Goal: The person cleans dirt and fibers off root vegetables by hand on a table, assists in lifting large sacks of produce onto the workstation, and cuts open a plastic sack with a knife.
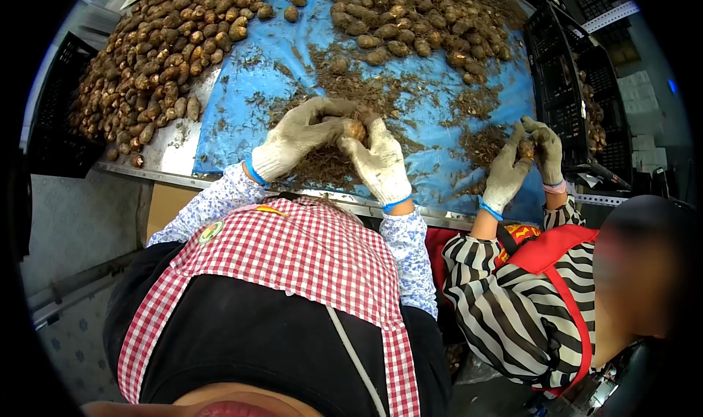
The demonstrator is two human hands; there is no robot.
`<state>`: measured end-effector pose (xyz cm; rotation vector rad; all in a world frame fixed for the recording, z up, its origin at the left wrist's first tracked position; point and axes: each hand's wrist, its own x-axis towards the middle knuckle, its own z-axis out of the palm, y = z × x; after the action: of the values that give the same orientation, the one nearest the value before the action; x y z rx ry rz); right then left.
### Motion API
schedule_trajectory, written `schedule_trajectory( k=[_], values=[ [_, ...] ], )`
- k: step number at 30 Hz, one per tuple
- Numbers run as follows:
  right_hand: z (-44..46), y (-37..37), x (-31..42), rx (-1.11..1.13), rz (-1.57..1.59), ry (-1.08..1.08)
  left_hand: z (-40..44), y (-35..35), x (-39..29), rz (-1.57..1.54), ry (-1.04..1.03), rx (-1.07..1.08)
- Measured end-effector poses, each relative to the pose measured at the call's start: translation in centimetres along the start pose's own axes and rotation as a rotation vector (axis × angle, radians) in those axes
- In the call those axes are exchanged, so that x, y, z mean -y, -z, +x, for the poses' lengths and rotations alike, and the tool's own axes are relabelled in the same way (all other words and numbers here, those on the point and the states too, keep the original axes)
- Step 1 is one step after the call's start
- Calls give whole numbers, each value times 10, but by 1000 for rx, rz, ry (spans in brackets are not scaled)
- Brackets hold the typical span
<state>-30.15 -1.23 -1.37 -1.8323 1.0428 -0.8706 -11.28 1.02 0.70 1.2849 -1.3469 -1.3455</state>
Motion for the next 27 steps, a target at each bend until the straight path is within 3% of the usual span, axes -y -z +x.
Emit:
schedule_trajectory(
  k=[2,3,6,8,10,11,12,14,17,20,24,25,26,27],
  values=[
    [-2,-3,6,-22,-88,17,-1,3,-21,349,23,-62],
    [-4,-5,8,-31,-128,24,0,3,-19,307,-89,-109],
    [-3,-8,17,-1,-186,87,13,6,-31,350,149,-138],
    [-3,-13,17,-17,-138,113,30,9,-10,207,211,-169],
    [-2,-14,23,-31,-39,26,52,21,48,-115,18,-252],
    [-2,-16,6,-86,92,18,53,30,55,-128,148,-229],
    [-5,-13,16,-114,247,-108,42,38,53,-338,242,-112],
    [-4,-7,0,-146,89,-85,35,35,59,-676,206,207],
    [1,-11,-4,-172,28,-48,22,16,48,-749,106,331],
    [5,-11,11,-257,-168,71,18,12,39,-674,-6,204],
    [12,-13,13,-368,-265,267,14,7,11,-431,51,15],
    [18,-13,13,-360,-283,128,7,3,-17,-250,182,-69],
    [24,-5,19,-304,-144,115,5,2,-16,-108,192,-17],
    [31,0,5,-310,-277,120,3,2,-16,33,200,36]
  ],
)
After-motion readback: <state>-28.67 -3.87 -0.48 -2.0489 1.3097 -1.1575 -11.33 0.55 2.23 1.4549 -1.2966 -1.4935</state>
